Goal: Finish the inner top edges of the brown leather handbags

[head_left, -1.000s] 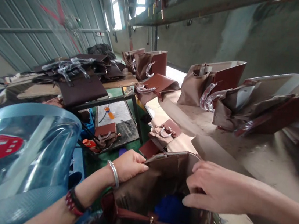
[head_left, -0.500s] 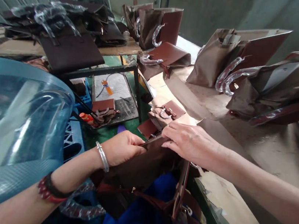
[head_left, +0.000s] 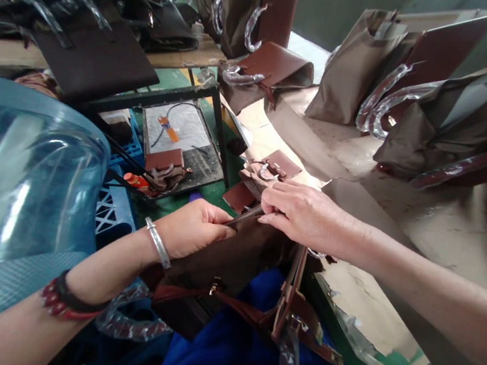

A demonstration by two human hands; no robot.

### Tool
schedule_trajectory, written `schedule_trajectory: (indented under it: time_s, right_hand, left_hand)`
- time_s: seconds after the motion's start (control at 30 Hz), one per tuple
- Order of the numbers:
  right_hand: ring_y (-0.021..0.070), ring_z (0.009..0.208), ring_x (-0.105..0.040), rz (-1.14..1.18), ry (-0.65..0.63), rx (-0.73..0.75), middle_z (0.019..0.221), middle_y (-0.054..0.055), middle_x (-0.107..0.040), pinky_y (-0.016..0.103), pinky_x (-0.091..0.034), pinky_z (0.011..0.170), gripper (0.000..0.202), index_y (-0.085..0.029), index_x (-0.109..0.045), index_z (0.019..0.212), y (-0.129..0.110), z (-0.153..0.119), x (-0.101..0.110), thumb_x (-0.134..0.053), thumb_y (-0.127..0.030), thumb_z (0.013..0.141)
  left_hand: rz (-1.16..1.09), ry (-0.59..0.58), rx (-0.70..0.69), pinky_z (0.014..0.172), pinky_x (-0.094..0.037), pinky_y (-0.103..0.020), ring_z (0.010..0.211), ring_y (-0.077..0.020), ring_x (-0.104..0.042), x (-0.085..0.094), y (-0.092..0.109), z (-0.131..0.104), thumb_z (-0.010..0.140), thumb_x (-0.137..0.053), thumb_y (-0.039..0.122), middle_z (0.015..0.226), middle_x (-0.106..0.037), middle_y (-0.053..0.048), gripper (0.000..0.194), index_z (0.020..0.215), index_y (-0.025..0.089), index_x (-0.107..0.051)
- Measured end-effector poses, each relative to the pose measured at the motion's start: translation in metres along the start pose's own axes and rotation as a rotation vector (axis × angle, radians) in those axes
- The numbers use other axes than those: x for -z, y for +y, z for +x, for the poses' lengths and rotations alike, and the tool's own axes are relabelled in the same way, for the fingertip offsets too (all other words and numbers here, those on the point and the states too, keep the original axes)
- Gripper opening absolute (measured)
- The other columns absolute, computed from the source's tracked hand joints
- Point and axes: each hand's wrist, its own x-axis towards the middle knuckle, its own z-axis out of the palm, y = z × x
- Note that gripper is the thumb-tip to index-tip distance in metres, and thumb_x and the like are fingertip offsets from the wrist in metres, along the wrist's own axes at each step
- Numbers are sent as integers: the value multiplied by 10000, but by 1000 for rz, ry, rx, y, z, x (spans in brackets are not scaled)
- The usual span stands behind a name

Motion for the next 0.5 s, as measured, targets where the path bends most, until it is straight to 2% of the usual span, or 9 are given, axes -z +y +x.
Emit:
schedule_trajectory:
  time_s: [0.2, 0.33, 0.5]
  right_hand:
    - [147, 770, -475, -46, -27, -17, 767, 34, -518, 248, -319, 700, 154, -160, -541, 728, -3, 0, 0, -448, -240, 820]
    - [168, 791, -484, -93, -13, -66, 783, 49, -532, 266, -322, 714, 180, -153, -546, 724, -3, 1, -3, -452, -278, 814]
    - [181, 829, -488, -82, 7, -60, 802, 55, -540, 277, -327, 744, 175, -157, -554, 763, -2, -1, -7, -443, -280, 819]
  left_hand:
    - [-57, -11, 44, 438, -353, -164, 490, -90, -506, -2, 1, -1, 651, -566, 209, 613, -637, -5, 225, 836, 110, -648]
    - [-15, -22, 41, 445, -358, -174, 498, -101, -518, -2, 0, -1, 667, -558, 234, 618, -637, -12, 264, 884, 109, -640]
    - [10, -40, 28, 466, -372, -183, 512, -107, -524, -1, -2, 0, 690, -544, 241, 584, -607, 10, 277, 925, 122, -628]
